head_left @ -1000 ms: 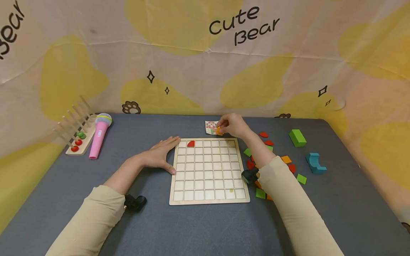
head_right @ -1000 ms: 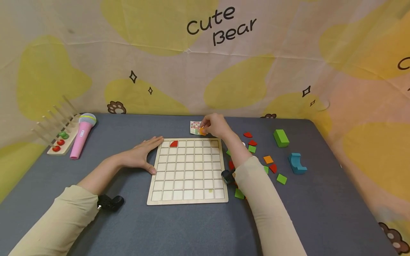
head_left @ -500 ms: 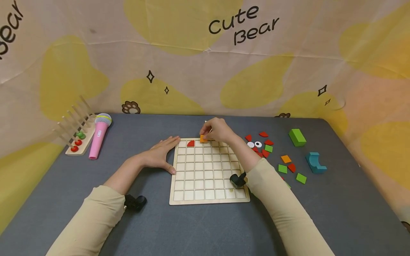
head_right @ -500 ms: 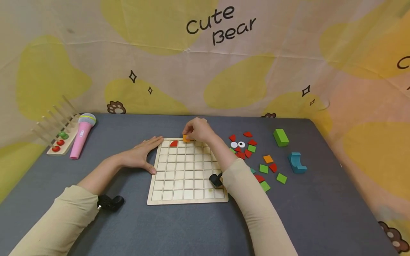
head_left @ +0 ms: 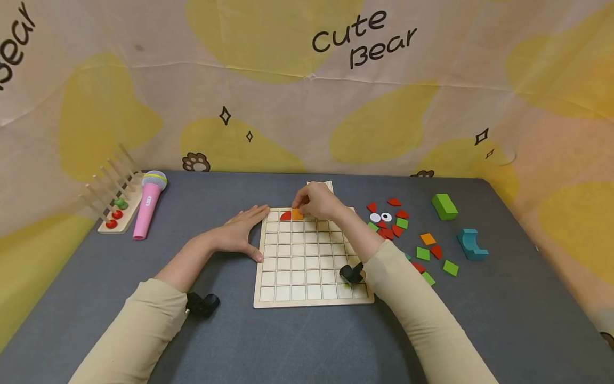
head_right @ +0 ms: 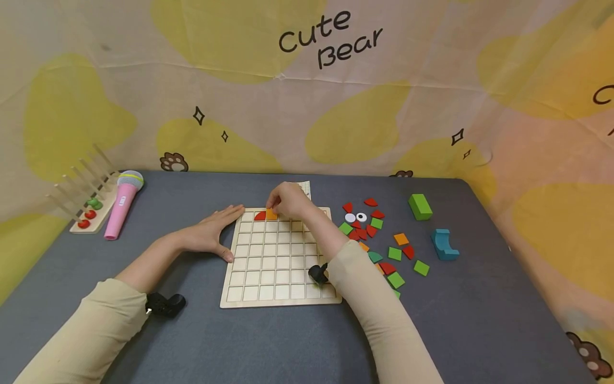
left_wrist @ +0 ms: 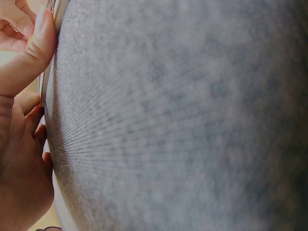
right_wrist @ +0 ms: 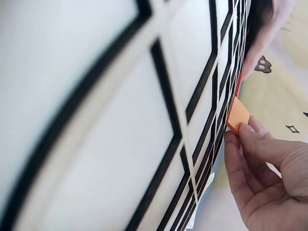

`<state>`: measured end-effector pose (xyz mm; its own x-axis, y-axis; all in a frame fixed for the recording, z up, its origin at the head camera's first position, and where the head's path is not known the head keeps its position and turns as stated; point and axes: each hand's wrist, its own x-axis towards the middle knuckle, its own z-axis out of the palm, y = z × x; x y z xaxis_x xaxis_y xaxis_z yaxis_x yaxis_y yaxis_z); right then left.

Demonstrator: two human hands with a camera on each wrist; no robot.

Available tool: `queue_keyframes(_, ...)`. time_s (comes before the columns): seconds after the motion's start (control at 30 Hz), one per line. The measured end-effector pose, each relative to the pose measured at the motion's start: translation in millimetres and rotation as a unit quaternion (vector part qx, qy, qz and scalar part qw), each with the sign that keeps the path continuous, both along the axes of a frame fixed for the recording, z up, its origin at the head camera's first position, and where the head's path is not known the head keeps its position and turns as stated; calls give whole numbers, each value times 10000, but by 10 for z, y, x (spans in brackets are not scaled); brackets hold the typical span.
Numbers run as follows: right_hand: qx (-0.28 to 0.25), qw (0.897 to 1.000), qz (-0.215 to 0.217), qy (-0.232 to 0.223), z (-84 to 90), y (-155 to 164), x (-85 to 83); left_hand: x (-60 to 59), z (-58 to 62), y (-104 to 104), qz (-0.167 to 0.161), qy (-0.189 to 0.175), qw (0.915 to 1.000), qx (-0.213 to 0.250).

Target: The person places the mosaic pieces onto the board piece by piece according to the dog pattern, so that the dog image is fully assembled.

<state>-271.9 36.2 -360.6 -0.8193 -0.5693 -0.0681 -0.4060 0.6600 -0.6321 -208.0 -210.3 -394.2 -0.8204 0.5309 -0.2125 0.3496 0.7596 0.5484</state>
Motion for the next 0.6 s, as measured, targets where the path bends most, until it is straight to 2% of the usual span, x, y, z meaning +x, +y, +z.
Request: queue_keyframes(0.6, 572, 9966, 293, 511, -20, -21, 10, -5, -20, -7, -8, 25, 10000, -35)
